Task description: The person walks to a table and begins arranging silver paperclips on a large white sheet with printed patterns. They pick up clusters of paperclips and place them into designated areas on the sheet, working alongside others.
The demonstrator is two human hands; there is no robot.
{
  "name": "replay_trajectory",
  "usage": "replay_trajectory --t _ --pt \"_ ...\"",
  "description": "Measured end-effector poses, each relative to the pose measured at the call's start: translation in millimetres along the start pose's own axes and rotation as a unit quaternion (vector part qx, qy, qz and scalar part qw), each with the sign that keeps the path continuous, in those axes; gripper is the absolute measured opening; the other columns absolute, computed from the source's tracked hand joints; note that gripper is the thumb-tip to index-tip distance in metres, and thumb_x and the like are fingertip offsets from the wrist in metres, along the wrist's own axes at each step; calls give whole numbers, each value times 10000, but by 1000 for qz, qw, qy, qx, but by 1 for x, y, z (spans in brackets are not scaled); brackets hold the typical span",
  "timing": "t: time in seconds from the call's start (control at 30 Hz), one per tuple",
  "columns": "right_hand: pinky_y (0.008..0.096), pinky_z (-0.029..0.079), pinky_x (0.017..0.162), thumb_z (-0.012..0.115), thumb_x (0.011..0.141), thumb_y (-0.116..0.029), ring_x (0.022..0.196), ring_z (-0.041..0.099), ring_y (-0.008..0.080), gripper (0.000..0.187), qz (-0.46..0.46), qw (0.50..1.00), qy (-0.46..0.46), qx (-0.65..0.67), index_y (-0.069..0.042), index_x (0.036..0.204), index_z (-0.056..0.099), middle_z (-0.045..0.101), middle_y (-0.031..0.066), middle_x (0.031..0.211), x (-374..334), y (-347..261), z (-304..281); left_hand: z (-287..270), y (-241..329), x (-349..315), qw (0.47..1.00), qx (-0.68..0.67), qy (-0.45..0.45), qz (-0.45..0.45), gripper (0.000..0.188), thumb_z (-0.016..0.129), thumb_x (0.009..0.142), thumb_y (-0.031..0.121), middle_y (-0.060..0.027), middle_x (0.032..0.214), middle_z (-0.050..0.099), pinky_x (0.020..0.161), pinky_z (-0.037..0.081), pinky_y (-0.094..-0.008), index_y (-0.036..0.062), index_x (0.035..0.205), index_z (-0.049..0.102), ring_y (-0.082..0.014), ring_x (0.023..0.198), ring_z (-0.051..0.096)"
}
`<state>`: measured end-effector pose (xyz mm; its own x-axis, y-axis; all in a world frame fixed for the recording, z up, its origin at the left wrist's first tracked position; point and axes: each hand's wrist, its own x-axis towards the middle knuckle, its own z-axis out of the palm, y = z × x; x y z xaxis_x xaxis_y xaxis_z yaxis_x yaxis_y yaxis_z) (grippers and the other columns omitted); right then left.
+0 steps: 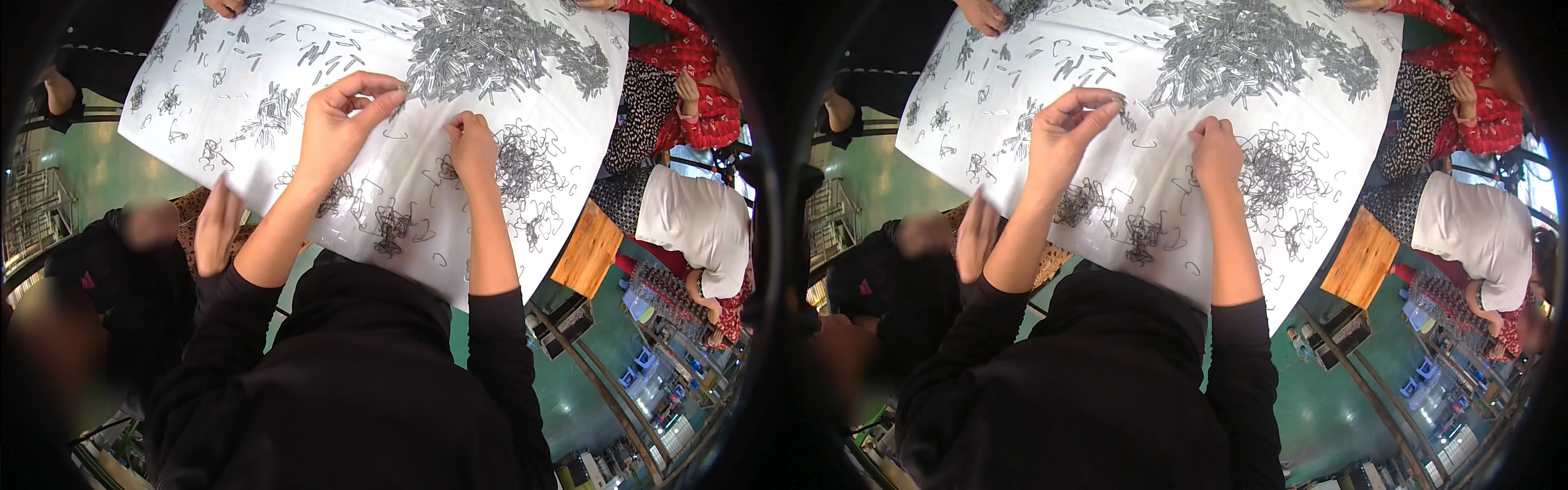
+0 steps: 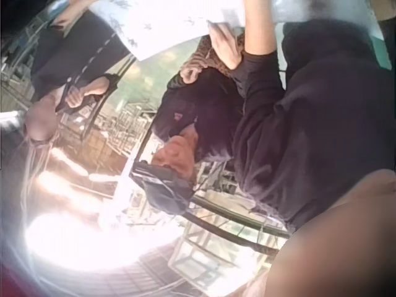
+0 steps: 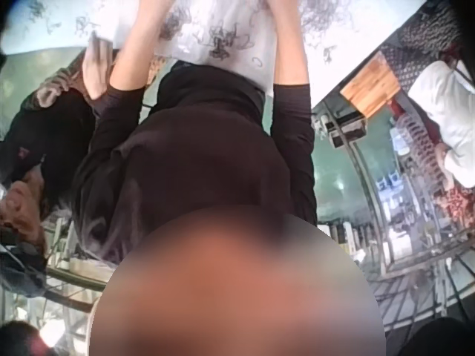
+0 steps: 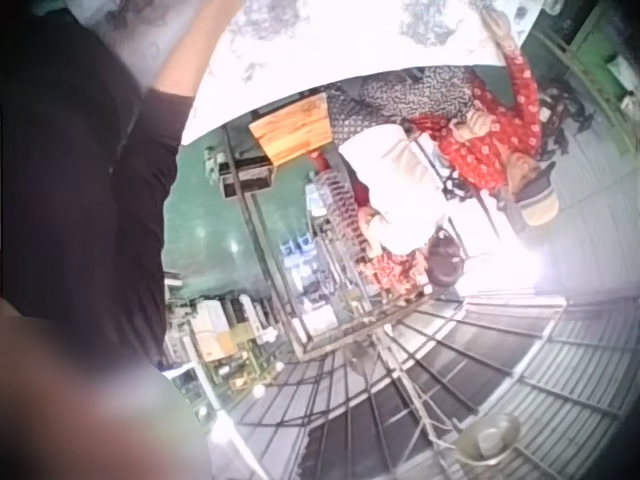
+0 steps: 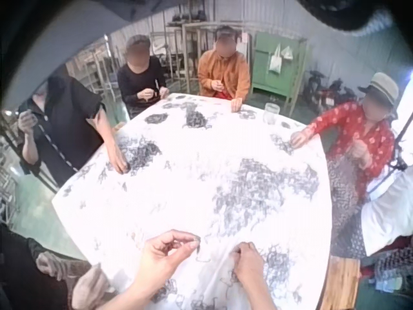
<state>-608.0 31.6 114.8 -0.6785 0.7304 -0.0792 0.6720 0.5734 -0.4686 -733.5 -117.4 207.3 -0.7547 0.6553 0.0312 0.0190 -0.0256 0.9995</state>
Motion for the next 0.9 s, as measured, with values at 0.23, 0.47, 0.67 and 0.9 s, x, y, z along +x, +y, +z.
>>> replay_trajectory --t 0.23,0.47,0.67,0.9 --pt "238 537 622 671 849 -29 664 641 124 125 38 834 23 551 39 938 618 663 96 783 -42 -72 -85 22 -6 -11 999 -21 -45 -17 152 657 852 20 -16 877 684 653 485 -195 20 1003 680 -51 732 589" --pt "239 543 629 665 860 -17 685 640 122 131 39 825 86 557 70 936 604 651 94 801 -51 -83 -98 36 -8 -17 996 52 -29 69 209 678 809 -19 -32 885 690 660 485 -231 49 1006 687 -76 723 573" --pt "236 537 631 667 862 -21 686 630 113 137 46 824 115 553 69 939 597 646 94 788 -53 -79 -93 42 -8 -17 990 74 -3 117 314 690 782 -31 -29 886 692 669 481 -239 69 1077 657 -96 704 559" --pt "229 540 637 657 860 13 702 637 116 126 -13 798 169 578 64 945 579 651 99 788 -47 -81 -89 40 -17 -10 972 123 -18 198 324 693 797 7 -34 904 699 712 487 -262 80 1108 643 -147 798 594"
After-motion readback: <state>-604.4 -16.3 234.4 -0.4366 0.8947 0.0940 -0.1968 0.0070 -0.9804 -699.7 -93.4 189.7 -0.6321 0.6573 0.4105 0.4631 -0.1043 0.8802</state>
